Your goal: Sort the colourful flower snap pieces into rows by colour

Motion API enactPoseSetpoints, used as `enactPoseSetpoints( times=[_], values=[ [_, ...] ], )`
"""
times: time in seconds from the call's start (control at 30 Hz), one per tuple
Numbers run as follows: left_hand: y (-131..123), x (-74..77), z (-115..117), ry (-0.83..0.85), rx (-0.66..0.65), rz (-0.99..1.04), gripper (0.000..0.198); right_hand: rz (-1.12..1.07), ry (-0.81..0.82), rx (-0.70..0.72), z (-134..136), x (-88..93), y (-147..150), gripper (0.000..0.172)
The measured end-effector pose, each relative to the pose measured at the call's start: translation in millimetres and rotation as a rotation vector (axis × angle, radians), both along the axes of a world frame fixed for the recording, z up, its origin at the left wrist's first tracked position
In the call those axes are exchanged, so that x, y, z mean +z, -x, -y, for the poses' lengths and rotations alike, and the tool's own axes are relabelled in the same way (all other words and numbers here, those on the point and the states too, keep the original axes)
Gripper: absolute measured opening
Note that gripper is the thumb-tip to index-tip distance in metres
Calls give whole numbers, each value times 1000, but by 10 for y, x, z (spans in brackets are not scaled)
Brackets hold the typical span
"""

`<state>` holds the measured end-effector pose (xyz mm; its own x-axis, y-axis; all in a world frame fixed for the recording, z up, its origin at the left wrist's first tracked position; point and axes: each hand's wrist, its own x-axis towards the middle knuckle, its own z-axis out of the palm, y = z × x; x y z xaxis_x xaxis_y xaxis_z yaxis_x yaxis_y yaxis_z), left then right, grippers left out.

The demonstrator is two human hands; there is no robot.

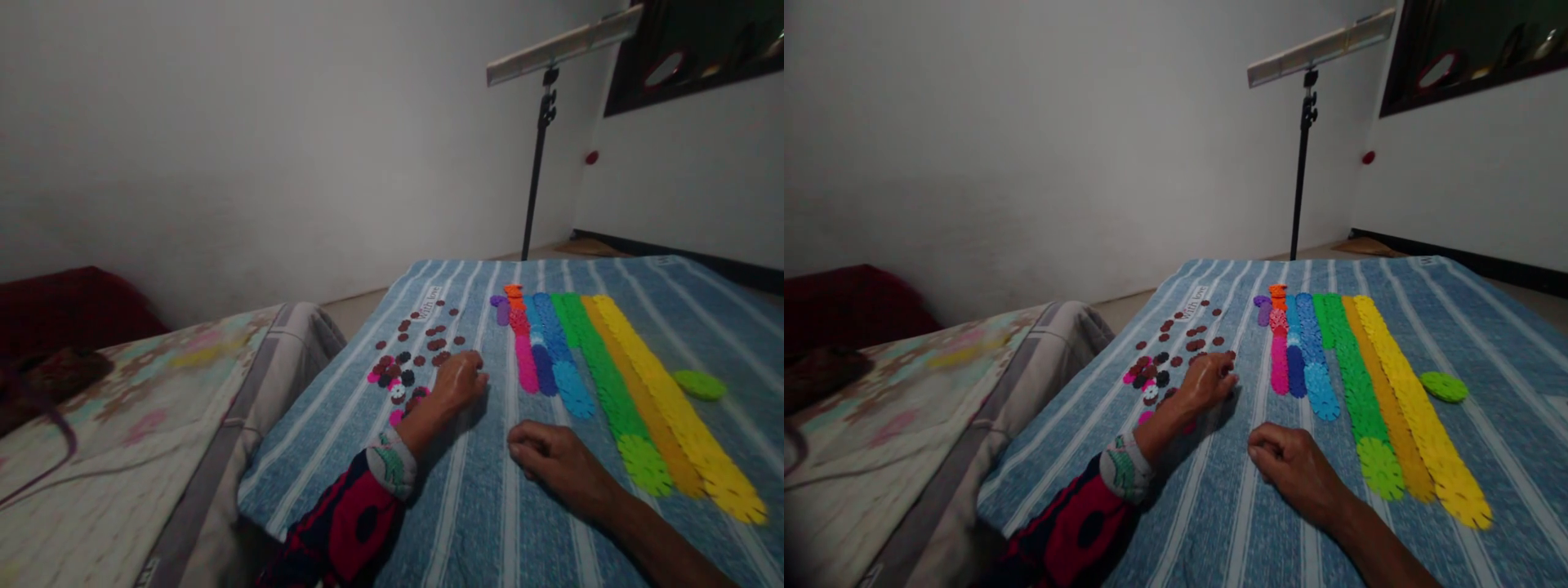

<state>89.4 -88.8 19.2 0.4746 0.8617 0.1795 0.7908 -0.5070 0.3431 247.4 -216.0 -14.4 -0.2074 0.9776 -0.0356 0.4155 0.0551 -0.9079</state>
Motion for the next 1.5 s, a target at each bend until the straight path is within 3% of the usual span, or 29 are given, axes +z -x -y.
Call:
enactPoseSetpoints(
  times=[0.13, 0.23, 0.33, 0.43, 0.57, 0.83, 1.03, 1.2, 1.5],
  values=[
    [642, 172, -188, 51, 161, -49, 13, 22, 6, -4, 12, -4, 0, 20],
    [1136, 228, -323, 24, 395, -101, 14, 39, 14, -10, 20, -17, -3, 21],
    [1513, 162, -411, 7, 530, -110, 20, 43, 25, -5, 26, -45, -10, 22],
    [1708, 34, -459, 27, 580, -105, 32, 41, 47, 0, 33, -85, -21, 23],
    [1754, -84, -499, 70, 544, -130, 33, 76, 66, -4, 40, -149, -46, 26],
    [1710, -107, -521, -1, 557, -101, 15, 100, 86, -18, 48, -202, -82, 30],
    [1725, -234, -616, -59, 562, 38, 18, 111, 72, -24, 52, -205, -87, 30],
    [1728, -305, -658, -78, 521, 202, 33, 136, 50, -20, 52, -203, -85, 30],
    [1696, -229, -601, -82, 596, -24, 22, 122, 65, -28, 53, -139, -61, 30]
  ],
)
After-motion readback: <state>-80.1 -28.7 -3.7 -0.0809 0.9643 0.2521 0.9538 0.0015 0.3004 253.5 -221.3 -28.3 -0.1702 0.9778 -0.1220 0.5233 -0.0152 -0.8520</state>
